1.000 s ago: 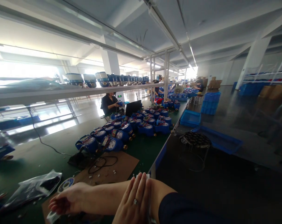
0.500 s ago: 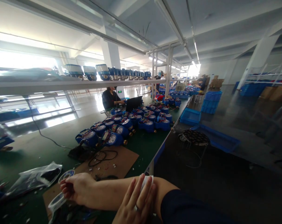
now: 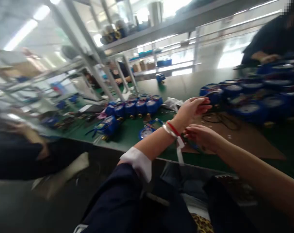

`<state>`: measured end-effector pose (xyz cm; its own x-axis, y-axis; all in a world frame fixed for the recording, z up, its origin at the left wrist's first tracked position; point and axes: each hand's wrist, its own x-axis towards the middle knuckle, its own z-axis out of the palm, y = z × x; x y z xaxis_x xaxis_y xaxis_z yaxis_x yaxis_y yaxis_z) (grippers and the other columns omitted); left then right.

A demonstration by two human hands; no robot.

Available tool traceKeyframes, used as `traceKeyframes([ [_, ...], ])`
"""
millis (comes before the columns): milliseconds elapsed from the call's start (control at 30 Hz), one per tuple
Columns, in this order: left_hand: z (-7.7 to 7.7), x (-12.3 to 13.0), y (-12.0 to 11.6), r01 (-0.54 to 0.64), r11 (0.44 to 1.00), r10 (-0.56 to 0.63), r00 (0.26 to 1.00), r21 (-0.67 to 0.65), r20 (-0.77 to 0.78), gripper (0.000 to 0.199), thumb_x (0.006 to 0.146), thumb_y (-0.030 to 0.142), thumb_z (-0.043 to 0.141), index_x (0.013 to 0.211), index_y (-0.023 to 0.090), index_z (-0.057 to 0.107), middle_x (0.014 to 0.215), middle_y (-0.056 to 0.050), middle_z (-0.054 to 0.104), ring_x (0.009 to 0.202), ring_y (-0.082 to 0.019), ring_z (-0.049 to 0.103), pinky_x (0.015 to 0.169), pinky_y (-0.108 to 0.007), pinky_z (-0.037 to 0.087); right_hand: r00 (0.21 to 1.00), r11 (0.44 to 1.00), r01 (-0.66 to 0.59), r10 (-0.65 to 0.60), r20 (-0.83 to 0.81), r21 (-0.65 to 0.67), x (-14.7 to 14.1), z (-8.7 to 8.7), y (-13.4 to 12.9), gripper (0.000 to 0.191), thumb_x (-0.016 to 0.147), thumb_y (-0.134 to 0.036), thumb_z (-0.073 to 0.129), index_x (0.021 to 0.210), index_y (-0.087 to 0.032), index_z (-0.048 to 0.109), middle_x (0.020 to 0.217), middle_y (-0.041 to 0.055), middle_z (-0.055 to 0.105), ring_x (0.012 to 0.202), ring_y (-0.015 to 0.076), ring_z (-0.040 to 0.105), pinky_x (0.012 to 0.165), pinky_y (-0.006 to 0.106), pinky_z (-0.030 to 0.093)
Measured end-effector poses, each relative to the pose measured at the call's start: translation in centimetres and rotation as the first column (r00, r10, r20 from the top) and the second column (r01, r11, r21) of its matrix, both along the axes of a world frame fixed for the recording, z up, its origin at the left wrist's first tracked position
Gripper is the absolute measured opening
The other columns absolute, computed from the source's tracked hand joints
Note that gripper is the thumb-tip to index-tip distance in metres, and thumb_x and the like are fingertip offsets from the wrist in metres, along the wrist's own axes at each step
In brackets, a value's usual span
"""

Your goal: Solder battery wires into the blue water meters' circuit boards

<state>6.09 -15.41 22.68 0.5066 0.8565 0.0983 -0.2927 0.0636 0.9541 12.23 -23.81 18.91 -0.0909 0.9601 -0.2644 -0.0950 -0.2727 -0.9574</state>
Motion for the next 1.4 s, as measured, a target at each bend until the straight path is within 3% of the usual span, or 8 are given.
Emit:
traceKeyframes([
  [167, 0.3, -1.9, 3.9, -0.114, 0.964, 0.145, 0.983, -0.239, 0.116, 0.022, 0.09, 0.019, 0.04, 0.089, 0.011, 0.061, 0.126, -0.017, 0.057, 0.104, -0.019, 0.061, 0.092, -0.031, 0.045, 0.914, 0.916, -0.402, 0.401, -0.058, -0.004, -2.2, -1.0, -0.9, 0.018, 0.083, -0.029, 0.063, 0.092, -0.015, 0.07, 0.097, 0.0139, 0.069, 0.084, 0.0172, 0.068, 0.072, 0.027, 0.052],
  [267, 0.8, -1.8, 4.1, -0.113, 0.945, 0.159, 0.979, -0.306, 0.128, 0.026, 0.092, 0.018, 0.037, 0.102, 0.009, 0.06, 0.139, -0.017, 0.048, 0.118, -0.022, 0.054, 0.094, -0.03, 0.044, 0.847, 0.834, -0.532, 0.523, 0.096, 0.148, -3.8, -0.2, -2.4, 0.019, 0.079, -0.031, 0.066, 0.089, -0.016, 0.071, 0.096, 0.0119, 0.07, 0.087, 0.0179, 0.067, 0.077, 0.029, 0.051],
  [400, 1.6, -1.5, 4.2, -0.101, 0.944, 0.15, 0.98, -0.314, 0.134, 0.037, 0.094, 0.019, 0.034, 0.125, 0.007, 0.051, 0.143, -0.018, 0.042, 0.128, -0.022, 0.047, 0.097, -0.029, 0.041, 0.775, 0.763, -0.631, 0.61, 0.166, 0.144, -5.6, 0.5, -3.5, 0.024, 0.082, -0.033, 0.059, 0.093, -0.016, 0.071, 0.091, 0.0096, 0.071, 0.084, 0.0163, 0.067, 0.075, 0.027, 0.05],
  [567, 2.2, -1.0, 4.5, -0.107, 0.935, 0.158, 0.979, -0.337, 0.128, 0.044, 0.095, 0.017, 0.032, 0.136, 0.003, 0.041, 0.145, -0.018, 0.039, 0.133, -0.023, 0.041, 0.102, -0.031, 0.038, 0.81, 0.808, -0.585, 0.575, 0.12, 0.076, -7.5, 0.0, -5.1, 0.023, 0.08, -0.037, 0.062, 0.084, -0.016, 0.07, 0.086, 0.0086, 0.071, 0.083, 0.018, 0.067, 0.077, 0.028, 0.05],
  [700, 1.8, -1.2, 5.2, -0.142, 0.942, 0.184, 0.977, -0.305, 0.112, 0.042, 0.095, 0.017, 0.033, 0.132, 0.004, 0.046, 0.142, -0.018, 0.043, 0.123, -0.022, 0.051, 0.099, -0.03, 0.042, 0.854, 0.859, -0.511, 0.506, -0.119, -0.018, -8.4, 0.4, -6.3, 0.016, 0.08, -0.033, 0.062, 0.081, -0.017, 0.066, 0.083, 0.007, 0.07, 0.08, 0.0151, 0.066, 0.073, 0.025, 0.049],
  [933, 0.3, -1.3, 6.0, -0.168, 0.933, 0.206, 0.974, -0.318, 0.091, 0.04, 0.095, 0.018, 0.031, 0.129, 0.005, 0.047, 0.141, -0.016, 0.046, 0.118, -0.022, 0.052, 0.096, -0.03, 0.043, 0.82, 0.834, -0.551, 0.549, -0.163, 0.034, -8.3, 4.2, -6.6, 0.021, 0.08, -0.032, 0.061, 0.094, -0.019, 0.071, 0.088, 0.0059, 0.071, 0.077, 0.0132, 0.066, 0.062, 0.02, 0.047],
  [1167, -2.1, 1.1, 5.1, -0.13, 0.906, 0.177, 0.981, -0.404, 0.082, 0.036, 0.094, 0.018, 0.036, 0.121, 0.007, 0.055, 0.138, -0.016, 0.048, 0.119, -0.02, 0.053, 0.096, -0.03, 0.044, 0.866, 0.911, -0.376, 0.41, -0.286, 0.167, -11.2, 7.9, -4.5, 0.015, 0.085, -0.02, 0.056, 0.09, -0.012, 0.068, 0.078, 0.0031, 0.068, 0.071, 0.0082, 0.065, 0.059, 0.014, 0.048],
  [1400, -2.4, 1.6, 4.6, -0.104, 0.916, 0.156, 0.982, -0.388, 0.106, 0.038, 0.093, 0.018, 0.039, 0.124, 0.004, 0.054, 0.137, -0.016, 0.051, 0.117, -0.021, 0.056, 0.098, -0.03, 0.044, 0.833, 0.894, -0.425, 0.447, -0.326, 0.141, -11.6, 6.6, -5.0, 0.015, 0.086, -0.02, 0.054, 0.09, -0.013, 0.066, 0.081, 0.0025, 0.067, 0.072, 0.007, 0.064, 0.065, 0.015, 0.049],
])
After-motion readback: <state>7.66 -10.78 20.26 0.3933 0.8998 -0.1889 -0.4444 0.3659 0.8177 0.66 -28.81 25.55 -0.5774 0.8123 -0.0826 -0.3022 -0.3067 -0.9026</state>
